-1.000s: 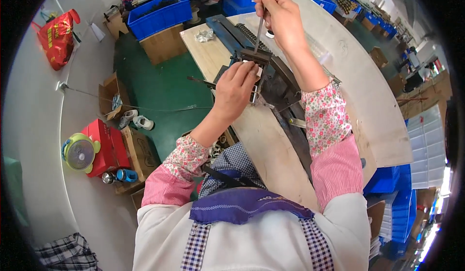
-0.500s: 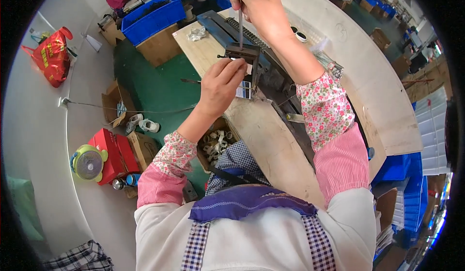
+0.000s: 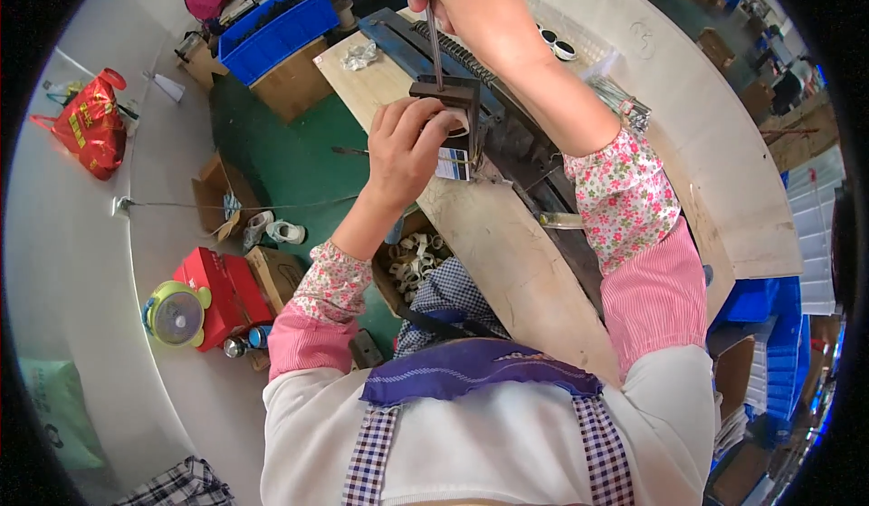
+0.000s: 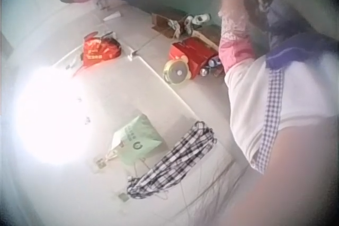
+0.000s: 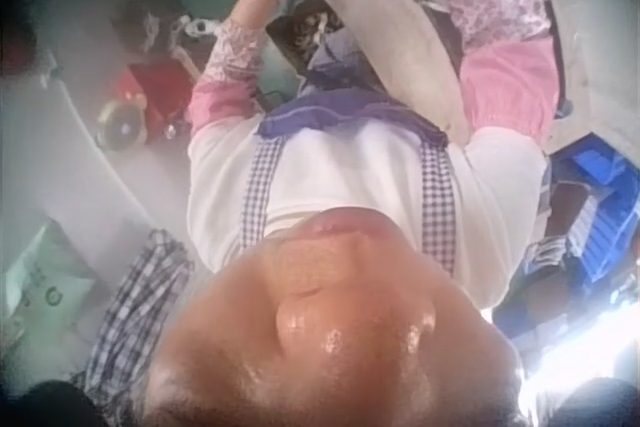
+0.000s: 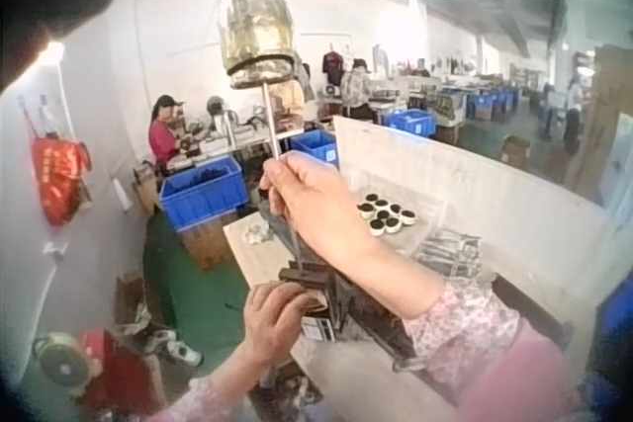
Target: Assembling and processing small metal parts using factory machinery and bundling metal wires.
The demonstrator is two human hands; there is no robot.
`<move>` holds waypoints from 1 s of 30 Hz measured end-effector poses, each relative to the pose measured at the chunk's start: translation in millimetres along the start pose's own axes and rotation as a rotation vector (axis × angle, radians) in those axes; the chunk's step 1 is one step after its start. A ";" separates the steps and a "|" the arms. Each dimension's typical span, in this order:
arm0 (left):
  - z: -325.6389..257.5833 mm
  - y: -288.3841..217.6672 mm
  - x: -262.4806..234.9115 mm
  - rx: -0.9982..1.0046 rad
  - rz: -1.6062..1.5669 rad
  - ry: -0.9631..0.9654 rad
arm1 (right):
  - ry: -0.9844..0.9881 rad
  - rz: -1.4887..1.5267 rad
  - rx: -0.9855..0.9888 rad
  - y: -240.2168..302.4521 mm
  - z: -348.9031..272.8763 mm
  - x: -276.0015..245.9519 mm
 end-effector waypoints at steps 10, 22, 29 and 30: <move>-16.7 -12.9 -0.5 -0.601 -0.050 -0.101 | 0.124 -0.003 0.169 8.2 -14.8 -0.5; -15.6 -17.7 0.8 -0.853 -0.265 0.036 | 0.049 -0.155 -0.092 -10.6 -29.5 5.3; -23.2 -35.8 23.3 -1.537 -1.177 -0.175 | 0.125 -0.067 0.154 -13.5 -56.4 -28.2; -24.7 -33.0 23.4 -1.552 -1.163 -0.181 | 0.094 -0.043 0.132 -8.6 -61.1 -30.6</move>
Point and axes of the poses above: each hand's wrist, its own z-axis towards the middle knuckle, its own x-axis out of the palm, y = z × x, the point moved 3 cm from there along z, towards the middle knuckle, and after that the axes turned 7 degrees about z, right-handed, at the moved point
